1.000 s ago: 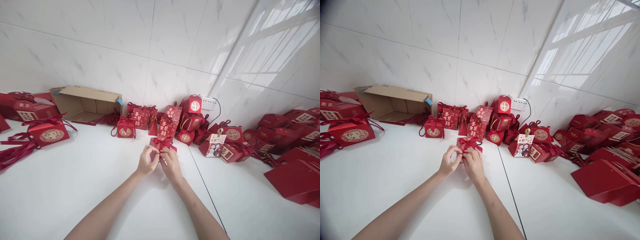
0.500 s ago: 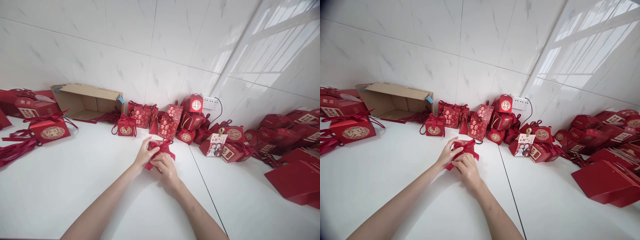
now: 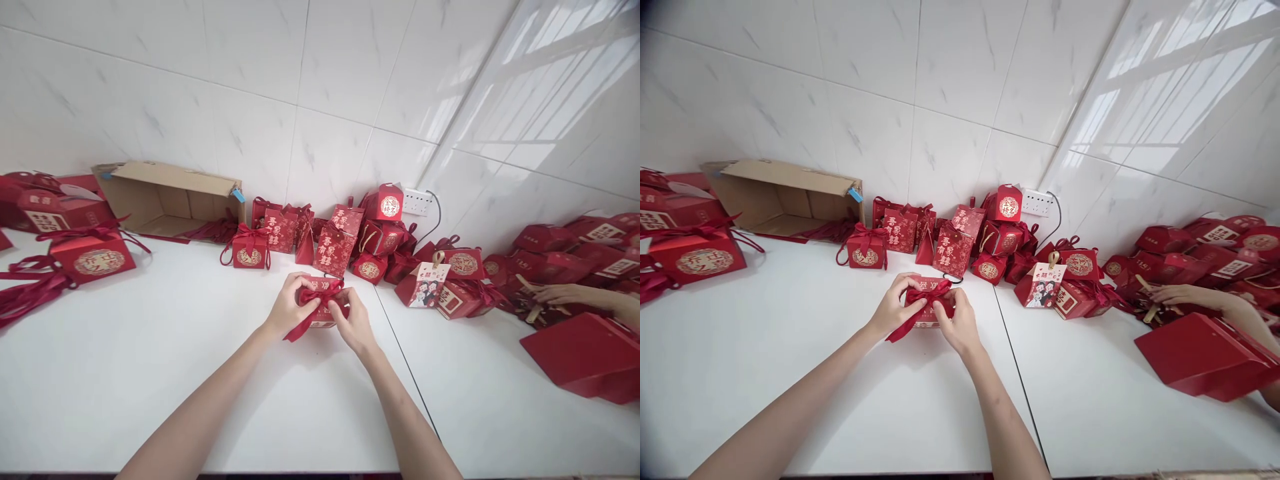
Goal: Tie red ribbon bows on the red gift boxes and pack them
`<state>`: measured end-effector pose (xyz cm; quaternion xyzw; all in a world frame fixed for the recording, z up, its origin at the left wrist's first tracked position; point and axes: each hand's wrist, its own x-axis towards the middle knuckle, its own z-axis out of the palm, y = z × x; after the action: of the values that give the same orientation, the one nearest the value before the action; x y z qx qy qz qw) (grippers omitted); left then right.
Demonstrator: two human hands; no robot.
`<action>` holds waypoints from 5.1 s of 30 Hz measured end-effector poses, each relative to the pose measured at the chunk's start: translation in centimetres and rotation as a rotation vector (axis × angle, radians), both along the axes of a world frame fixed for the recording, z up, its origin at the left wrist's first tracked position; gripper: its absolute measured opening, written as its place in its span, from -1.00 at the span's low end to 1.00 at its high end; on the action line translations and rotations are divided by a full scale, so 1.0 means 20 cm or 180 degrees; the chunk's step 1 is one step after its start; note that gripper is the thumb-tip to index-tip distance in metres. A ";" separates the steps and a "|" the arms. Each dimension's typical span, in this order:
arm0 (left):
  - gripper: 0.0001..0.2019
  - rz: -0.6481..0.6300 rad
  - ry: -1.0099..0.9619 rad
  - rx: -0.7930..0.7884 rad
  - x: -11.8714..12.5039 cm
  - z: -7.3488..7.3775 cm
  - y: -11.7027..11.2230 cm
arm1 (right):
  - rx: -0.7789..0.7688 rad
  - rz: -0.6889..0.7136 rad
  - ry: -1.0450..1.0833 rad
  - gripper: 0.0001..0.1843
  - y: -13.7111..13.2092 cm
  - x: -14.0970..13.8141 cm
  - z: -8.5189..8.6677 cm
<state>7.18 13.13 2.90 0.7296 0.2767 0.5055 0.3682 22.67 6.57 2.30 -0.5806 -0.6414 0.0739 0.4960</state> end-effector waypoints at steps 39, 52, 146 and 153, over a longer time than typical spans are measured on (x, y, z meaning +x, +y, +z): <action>-0.96 0.0322 0.0486 0.0151 -0.01 0.03 -0.01 | -0.2326 0.1746 0.1471 -0.59 -0.09 -0.34 -0.12; -0.94 0.0313 0.0463 0.0258 -0.01 0.02 0.00 | -0.2484 0.1968 0.0840 -0.44 -0.11 -0.31 -0.06; -0.80 0.0707 -0.0474 -0.0420 0.06 -0.07 -0.05 | -0.0322 0.0398 0.1703 -0.52 0.01 0.04 0.01; -0.82 0.0667 -0.0668 -0.0417 0.06 -0.07 -0.03 | -0.0344 0.0916 -0.0067 0.12 0.02 0.09 -0.05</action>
<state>8.40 12.54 1.41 0.6143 0.3438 0.5955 0.3871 24.43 7.00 1.24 -0.5093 -0.7182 0.1725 0.4416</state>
